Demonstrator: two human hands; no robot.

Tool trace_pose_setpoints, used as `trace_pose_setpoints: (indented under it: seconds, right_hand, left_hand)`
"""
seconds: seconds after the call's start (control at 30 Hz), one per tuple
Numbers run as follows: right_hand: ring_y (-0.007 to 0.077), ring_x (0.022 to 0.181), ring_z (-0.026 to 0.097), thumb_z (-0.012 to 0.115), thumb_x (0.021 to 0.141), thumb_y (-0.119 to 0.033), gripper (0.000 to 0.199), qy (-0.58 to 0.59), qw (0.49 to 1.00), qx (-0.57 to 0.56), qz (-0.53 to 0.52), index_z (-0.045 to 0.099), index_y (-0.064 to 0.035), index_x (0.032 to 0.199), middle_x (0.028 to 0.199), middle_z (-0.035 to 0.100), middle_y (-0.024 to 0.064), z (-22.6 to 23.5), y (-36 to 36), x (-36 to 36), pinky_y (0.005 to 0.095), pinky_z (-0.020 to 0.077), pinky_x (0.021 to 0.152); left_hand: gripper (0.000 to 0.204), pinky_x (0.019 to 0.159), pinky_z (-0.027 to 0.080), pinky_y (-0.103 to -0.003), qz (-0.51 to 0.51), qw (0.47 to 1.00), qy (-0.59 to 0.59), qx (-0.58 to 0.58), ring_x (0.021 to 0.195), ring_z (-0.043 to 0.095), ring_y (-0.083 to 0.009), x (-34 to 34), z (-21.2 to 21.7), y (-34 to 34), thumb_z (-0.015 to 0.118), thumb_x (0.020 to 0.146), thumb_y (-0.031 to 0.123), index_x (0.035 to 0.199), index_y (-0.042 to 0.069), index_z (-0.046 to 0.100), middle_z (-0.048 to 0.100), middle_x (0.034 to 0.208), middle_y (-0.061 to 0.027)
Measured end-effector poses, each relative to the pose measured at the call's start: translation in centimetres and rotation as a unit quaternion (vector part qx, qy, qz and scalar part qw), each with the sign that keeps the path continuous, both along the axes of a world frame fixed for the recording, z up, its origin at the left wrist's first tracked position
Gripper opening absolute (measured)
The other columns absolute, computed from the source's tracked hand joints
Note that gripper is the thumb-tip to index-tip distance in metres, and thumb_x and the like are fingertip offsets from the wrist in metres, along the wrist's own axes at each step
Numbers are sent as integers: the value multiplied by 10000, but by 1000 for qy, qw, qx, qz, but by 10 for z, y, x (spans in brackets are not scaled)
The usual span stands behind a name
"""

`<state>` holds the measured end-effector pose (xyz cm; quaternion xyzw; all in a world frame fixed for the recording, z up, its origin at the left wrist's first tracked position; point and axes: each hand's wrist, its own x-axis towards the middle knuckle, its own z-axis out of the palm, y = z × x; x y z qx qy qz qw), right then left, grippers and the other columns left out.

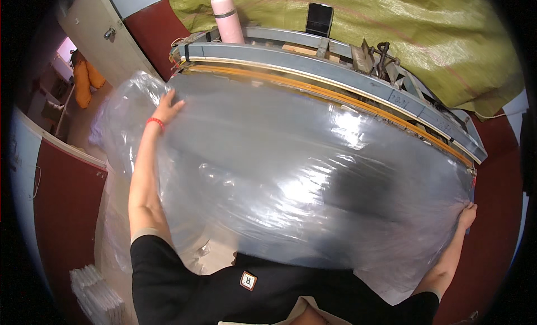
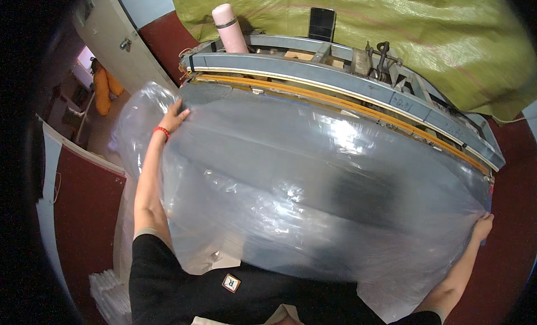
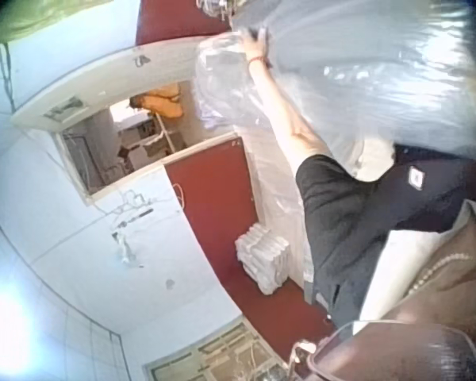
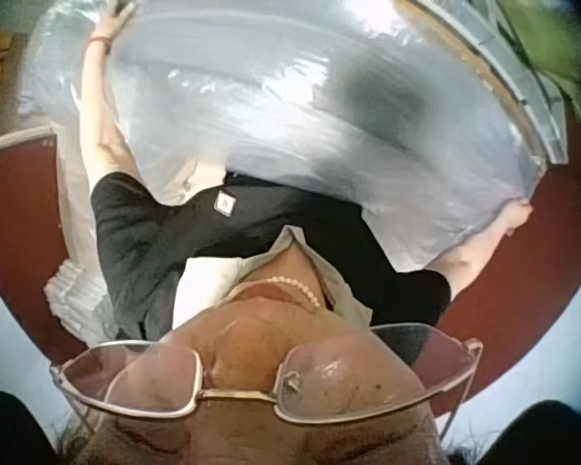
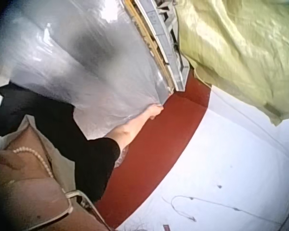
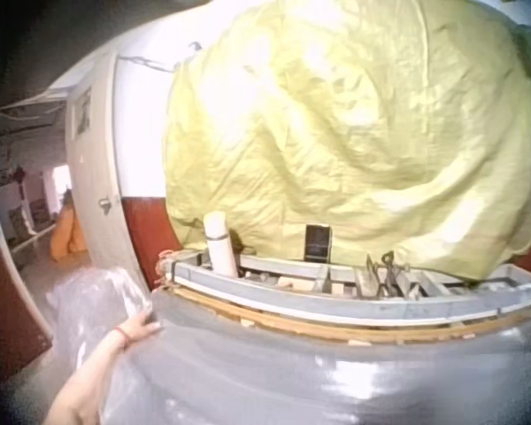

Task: Operating a manual heat-sealing machine to seal and cut plastic film into bags.

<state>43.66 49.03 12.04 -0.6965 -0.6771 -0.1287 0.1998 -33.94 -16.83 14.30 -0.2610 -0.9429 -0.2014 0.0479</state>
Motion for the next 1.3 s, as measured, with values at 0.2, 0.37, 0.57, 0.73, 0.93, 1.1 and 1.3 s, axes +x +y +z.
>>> trace_pose_setpoints:
  seconds: [0.2,0.37,0.57,0.73,0.93,1.1,1.3]
  right_hand:
    - [386,862,532,356,860,-349,350,15,995,-14,-96,472,-52,1003,908,569,210,-10,9,4,475,411,677]
    - [364,919,520,356,857,-326,344,17,993,-19,-111,475,-59,1038,983,552,196,-8,15,4,463,409,728]
    - [285,830,576,417,816,-204,252,13,1000,24,-3,584,-174,1003,932,593,109,-3,-5,-7,388,453,701]
    - [326,835,566,439,815,-303,283,40,996,37,-65,585,-62,841,835,599,163,5,-8,-16,436,440,688]
    - [349,881,542,447,822,-305,293,114,992,-26,-36,575,-50,893,903,579,188,8,-5,-13,432,403,748]
    - [331,903,537,447,824,-307,291,144,988,-38,-48,581,-61,904,919,579,178,8,-2,-11,420,406,755]
    - [323,915,537,460,814,-318,292,157,984,-53,-61,591,-71,897,926,579,172,10,3,-10,410,407,769]
  left_hand:
    - [611,951,110,-588,151,980,-28,-127,1271,146,-264,-47,-42,-26,388,758,603,1285,314,279,186,1378,42]
    - [660,941,108,-603,193,976,-30,-98,1255,172,-319,-88,-43,-27,367,717,670,1281,338,279,221,1368,-3]
    - [353,747,442,-340,132,967,174,-134,877,575,-220,-33,13,62,581,765,282,1037,60,545,596,950,-113]
    - [202,648,409,-229,-278,900,-276,193,716,502,-88,161,48,239,543,801,181,934,32,571,578,818,-15]
    - [289,866,396,-305,-573,541,-606,106,986,516,-180,452,53,329,522,807,122,1067,-3,511,553,1042,-107]
    - [837,937,321,-337,-638,510,-577,13,1178,324,-312,610,-8,363,616,743,357,1316,18,108,231,1325,-199]
    - [813,765,424,-305,-629,374,-660,-168,853,526,-205,658,-81,347,644,720,287,1299,13,146,442,1135,-183]
